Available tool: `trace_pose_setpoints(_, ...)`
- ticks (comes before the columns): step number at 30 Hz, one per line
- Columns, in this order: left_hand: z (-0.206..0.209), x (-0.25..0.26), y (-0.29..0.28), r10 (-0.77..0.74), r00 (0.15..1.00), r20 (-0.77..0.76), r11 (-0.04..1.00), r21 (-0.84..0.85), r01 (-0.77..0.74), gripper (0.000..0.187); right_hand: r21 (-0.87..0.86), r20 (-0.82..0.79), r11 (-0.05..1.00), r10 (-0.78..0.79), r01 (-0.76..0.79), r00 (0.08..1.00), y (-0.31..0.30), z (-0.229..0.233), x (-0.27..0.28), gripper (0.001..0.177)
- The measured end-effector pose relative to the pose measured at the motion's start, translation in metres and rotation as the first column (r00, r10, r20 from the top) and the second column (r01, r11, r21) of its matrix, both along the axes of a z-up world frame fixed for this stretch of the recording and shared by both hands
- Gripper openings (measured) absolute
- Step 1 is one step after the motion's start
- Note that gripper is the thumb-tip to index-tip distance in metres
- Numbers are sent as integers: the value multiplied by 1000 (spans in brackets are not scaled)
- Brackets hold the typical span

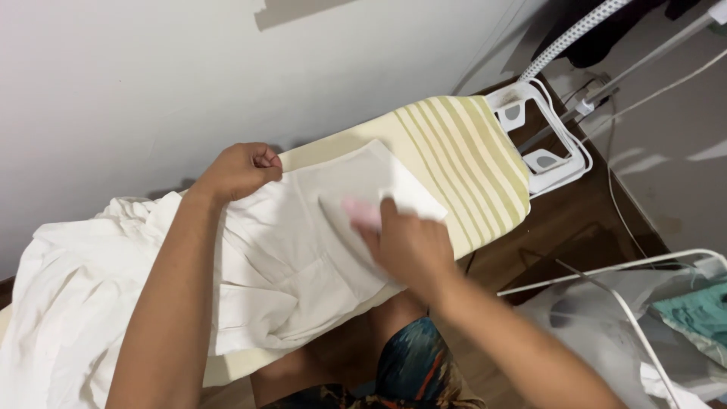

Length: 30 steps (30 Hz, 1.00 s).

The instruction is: Ironing a white long-sleeved button-down shirt on an ironing board.

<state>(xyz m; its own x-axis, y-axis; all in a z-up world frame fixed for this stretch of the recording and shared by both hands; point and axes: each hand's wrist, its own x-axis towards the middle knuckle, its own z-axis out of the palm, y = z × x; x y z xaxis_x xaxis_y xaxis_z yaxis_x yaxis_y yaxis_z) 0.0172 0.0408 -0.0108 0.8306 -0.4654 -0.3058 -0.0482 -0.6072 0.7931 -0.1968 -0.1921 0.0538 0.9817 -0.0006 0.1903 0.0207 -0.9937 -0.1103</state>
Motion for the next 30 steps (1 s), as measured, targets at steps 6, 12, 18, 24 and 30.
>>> trace_pose_setpoints(6,22,-68,-25,-135,706,696,968,243,-55,56,-235,166,961,-107,144,980,-39,-17,-4,63)
trace_pose_setpoints(12,45,-241,-29,-333,643,689,943,223,249,67,-273,25,917,-295,290,955,-149,-3,51,63)
trace_pose_setpoints(18,-7,-281,7,-333,494,803,934,352,58,43,-394,300,897,-82,202,950,-155,0,32,64)
trace_pose_setpoints(24,19,-290,27,-209,470,857,975,222,28,24,308,109,820,473,-482,874,-44,5,-53,85)
trace_pose_setpoints(30,47,-298,34,-148,468,871,985,170,-6,15,233,336,844,397,-484,854,-10,-53,-70,45)
